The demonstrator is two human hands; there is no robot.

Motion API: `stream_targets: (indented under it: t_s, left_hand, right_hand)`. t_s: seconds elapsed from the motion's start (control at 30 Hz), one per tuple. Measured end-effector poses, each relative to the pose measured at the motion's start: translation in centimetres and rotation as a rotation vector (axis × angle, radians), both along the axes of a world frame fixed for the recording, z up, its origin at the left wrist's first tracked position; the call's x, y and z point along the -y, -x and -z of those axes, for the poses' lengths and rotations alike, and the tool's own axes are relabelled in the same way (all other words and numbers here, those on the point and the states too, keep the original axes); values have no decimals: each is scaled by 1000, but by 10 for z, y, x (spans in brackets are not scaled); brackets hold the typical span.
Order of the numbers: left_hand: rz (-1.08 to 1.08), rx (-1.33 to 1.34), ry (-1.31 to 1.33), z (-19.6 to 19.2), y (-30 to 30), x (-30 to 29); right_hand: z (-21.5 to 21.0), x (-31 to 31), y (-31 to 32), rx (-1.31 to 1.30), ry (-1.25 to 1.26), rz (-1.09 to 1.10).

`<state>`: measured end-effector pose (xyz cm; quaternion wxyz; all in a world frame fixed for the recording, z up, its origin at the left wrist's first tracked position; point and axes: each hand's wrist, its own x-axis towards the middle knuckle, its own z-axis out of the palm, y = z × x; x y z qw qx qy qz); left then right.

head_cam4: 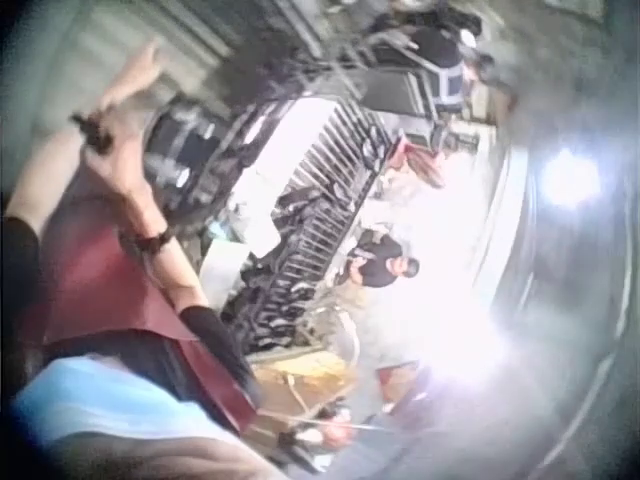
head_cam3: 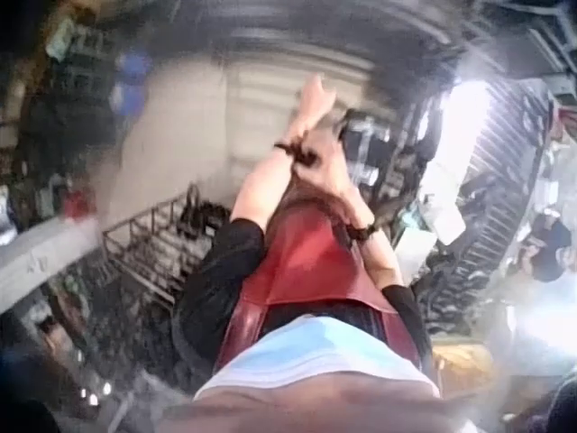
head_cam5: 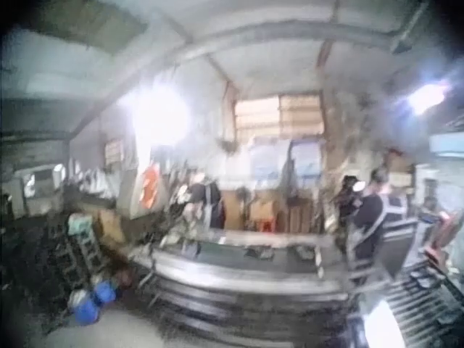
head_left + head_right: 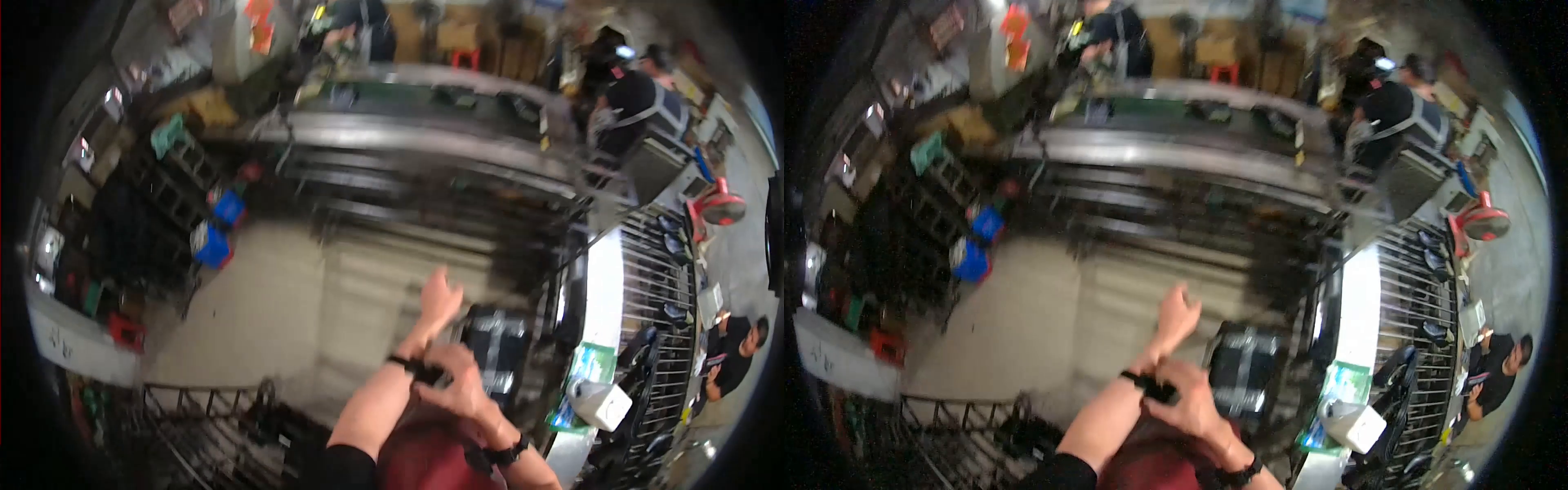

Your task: Applying glue to shoe uppers and soles, and moving components between racks and a conveyor belt in a shoe factory.

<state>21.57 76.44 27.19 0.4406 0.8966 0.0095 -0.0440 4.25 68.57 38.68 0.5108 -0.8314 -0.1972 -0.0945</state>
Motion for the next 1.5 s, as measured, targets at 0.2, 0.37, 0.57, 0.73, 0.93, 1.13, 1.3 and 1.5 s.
stream_targets:
  t_s: [0.2, 0.37, 0.57, 0.73, 0.93, 1.13, 1.3, 1.5]
  left_hand:
    - [-375, 141, 178, -28, -126, -143]
    - [-396, 236, 229, -76, -199, -182]
    - [-367, 446, 49, -94, -296, -205]
    - [-360, 707, -337, -122, -399, -206]
    - [-259, 762, -580, -173, -506, -186]
    - [-299, 616, -177, -182, -594, -166]
    - [131, 635, -392, -124, -567, -226]
    - [263, 303, -633, -60, -532, -263]
  right_hand:
    - [7, -106, -91, -1270, -937, 102]
    - [-11, -165, -167, -1196, -859, 26]
    - [-1, -183, -262, -1091, -970, -21]
    - [-4, -177, -359, -853, -895, -57]
    - [-41, -158, -460, -841, -837, -37]
    - [-42, -139, -556, -985, -895, -187]
    - [-44, -23, -586, -195, -3, 409]
    - [77, 201, -522, -51, 888, 395]
